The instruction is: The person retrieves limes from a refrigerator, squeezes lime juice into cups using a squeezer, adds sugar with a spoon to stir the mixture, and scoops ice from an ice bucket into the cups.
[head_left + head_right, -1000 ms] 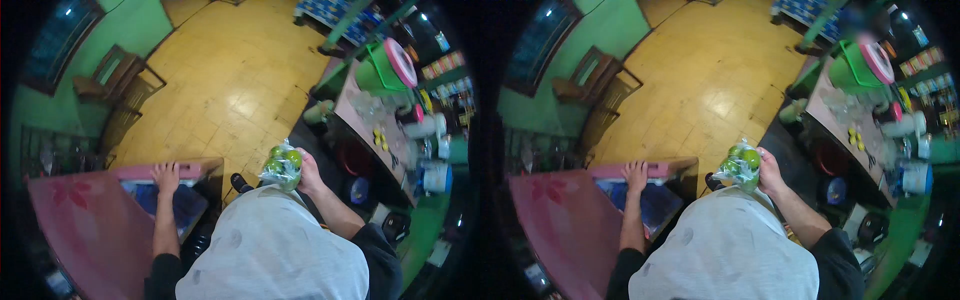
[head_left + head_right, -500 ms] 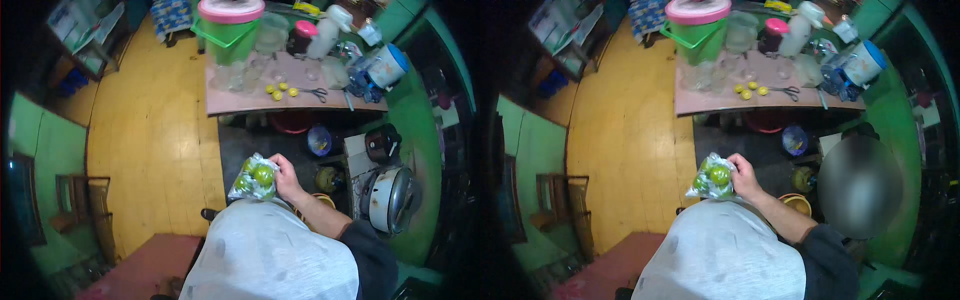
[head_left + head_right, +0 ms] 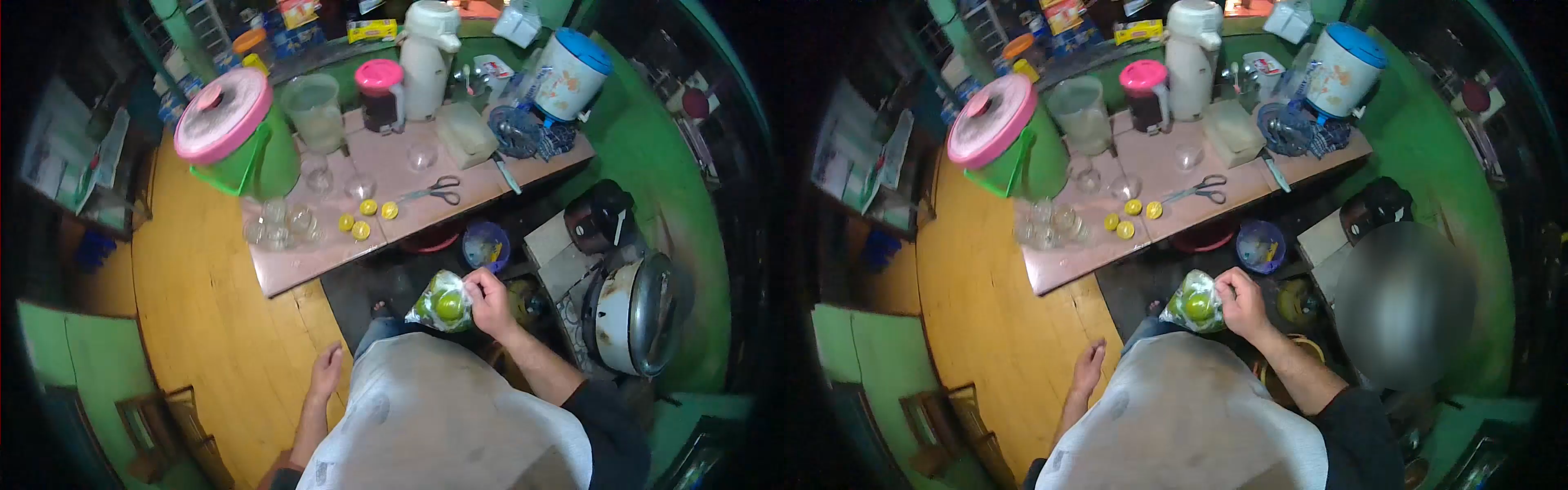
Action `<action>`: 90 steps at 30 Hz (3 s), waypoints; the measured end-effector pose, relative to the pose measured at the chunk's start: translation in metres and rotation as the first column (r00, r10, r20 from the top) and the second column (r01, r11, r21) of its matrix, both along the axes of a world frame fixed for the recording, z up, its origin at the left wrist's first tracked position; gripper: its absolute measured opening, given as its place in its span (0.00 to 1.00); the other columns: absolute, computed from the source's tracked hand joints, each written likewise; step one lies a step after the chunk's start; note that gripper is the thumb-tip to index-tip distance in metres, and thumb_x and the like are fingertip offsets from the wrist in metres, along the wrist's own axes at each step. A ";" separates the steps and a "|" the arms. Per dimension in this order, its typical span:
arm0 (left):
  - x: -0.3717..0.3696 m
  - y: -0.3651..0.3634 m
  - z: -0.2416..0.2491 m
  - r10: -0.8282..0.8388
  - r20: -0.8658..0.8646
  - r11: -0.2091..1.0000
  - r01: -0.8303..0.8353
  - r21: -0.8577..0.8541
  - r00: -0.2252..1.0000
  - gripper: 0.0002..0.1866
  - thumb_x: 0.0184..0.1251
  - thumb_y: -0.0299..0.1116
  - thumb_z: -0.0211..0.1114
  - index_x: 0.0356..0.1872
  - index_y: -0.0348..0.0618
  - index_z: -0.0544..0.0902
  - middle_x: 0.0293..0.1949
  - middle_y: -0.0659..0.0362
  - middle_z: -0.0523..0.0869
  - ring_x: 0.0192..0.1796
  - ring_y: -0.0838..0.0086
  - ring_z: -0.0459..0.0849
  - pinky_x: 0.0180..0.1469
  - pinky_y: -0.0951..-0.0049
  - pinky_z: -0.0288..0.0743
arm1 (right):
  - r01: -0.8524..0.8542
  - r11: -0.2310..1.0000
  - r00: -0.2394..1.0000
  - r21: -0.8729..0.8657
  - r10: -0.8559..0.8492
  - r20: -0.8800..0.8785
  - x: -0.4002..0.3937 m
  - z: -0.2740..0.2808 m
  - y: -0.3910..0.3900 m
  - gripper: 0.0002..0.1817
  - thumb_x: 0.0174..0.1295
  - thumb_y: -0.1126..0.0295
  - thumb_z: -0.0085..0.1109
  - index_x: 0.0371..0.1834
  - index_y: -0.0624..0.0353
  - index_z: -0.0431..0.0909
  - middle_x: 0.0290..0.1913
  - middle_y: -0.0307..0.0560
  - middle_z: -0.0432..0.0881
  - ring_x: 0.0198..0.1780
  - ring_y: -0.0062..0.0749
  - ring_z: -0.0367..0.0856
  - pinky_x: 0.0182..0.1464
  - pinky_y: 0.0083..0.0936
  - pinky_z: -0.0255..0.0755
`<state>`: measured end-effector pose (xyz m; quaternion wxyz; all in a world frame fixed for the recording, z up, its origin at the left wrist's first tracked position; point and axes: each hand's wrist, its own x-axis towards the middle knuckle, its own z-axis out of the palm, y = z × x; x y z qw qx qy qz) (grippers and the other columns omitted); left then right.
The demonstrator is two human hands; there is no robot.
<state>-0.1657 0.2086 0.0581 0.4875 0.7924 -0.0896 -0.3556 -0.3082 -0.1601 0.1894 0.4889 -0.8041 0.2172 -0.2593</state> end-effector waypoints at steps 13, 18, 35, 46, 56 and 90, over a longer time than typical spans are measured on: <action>0.090 -0.375 0.208 -0.613 0.640 0.470 0.865 -0.176 0.463 0.28 0.49 0.32 0.76 0.53 0.41 0.76 0.56 0.47 0.77 0.62 0.51 0.74 0.62 0.57 0.70 | 0.037 0.986 0.996 -0.165 -0.024 0.081 0.052 0.045 -0.100 0.08 0.54 0.84 0.59 0.31 0.62 0.72 0.30 0.50 0.74 0.31 0.42 0.76 0.35 0.31 0.70; 0.104 -0.452 0.216 -0.673 0.571 0.488 0.862 -0.137 0.471 0.23 0.48 0.30 0.75 0.45 0.41 0.74 0.46 0.48 0.79 0.54 0.49 0.79 0.57 0.58 0.73 | -0.121 0.989 0.989 -0.083 0.128 0.079 0.076 0.053 -0.190 0.06 0.55 0.81 0.60 0.29 0.60 0.72 0.30 0.52 0.74 0.32 0.46 0.75 0.34 0.35 0.69; 0.121 -0.685 0.181 -0.231 0.572 0.816 0.477 -0.327 0.787 0.15 0.63 0.30 0.69 0.48 0.36 0.78 0.44 0.50 0.80 0.45 0.65 0.82 0.49 0.68 0.75 | 0.125 0.888 0.958 0.442 -0.224 0.180 0.137 -0.003 -0.452 0.09 0.72 0.69 0.52 0.35 0.61 0.76 0.31 0.38 0.79 0.35 0.18 0.75 0.40 0.22 0.71; 0.150 -0.798 0.129 -0.262 0.753 0.869 0.487 -0.087 0.604 0.08 0.57 0.29 0.68 0.34 0.37 0.80 0.34 0.45 0.83 0.38 0.55 0.84 0.43 0.60 0.77 | 0.170 0.806 0.892 0.567 -0.370 0.259 0.144 -0.057 -0.548 0.02 0.71 0.75 0.52 0.41 0.61 0.71 0.38 0.40 0.78 0.39 0.20 0.74 0.44 0.21 0.71; 0.144 -0.844 0.107 -0.242 0.481 0.818 0.444 -0.367 0.843 0.10 0.68 0.18 0.57 0.46 0.35 0.83 0.38 0.58 0.87 0.39 0.79 0.83 0.43 0.76 0.77 | 0.176 0.972 0.979 -0.155 -0.155 0.135 0.146 -0.041 -0.592 0.12 0.56 0.81 0.61 0.43 0.60 0.77 0.33 0.46 0.79 0.33 0.29 0.79 0.37 0.27 0.74; 0.097 -0.499 0.102 0.030 -0.522 0.876 -0.274 -0.396 0.852 0.12 0.77 0.35 0.57 0.54 0.43 0.76 0.44 0.56 0.85 0.46 0.73 0.83 0.52 0.69 0.78 | -0.132 0.942 0.796 0.309 0.287 -0.533 0.136 -0.066 -0.642 0.17 0.66 0.75 0.49 0.56 0.61 0.81 0.45 0.58 0.87 0.46 0.43 0.86 0.49 0.31 0.76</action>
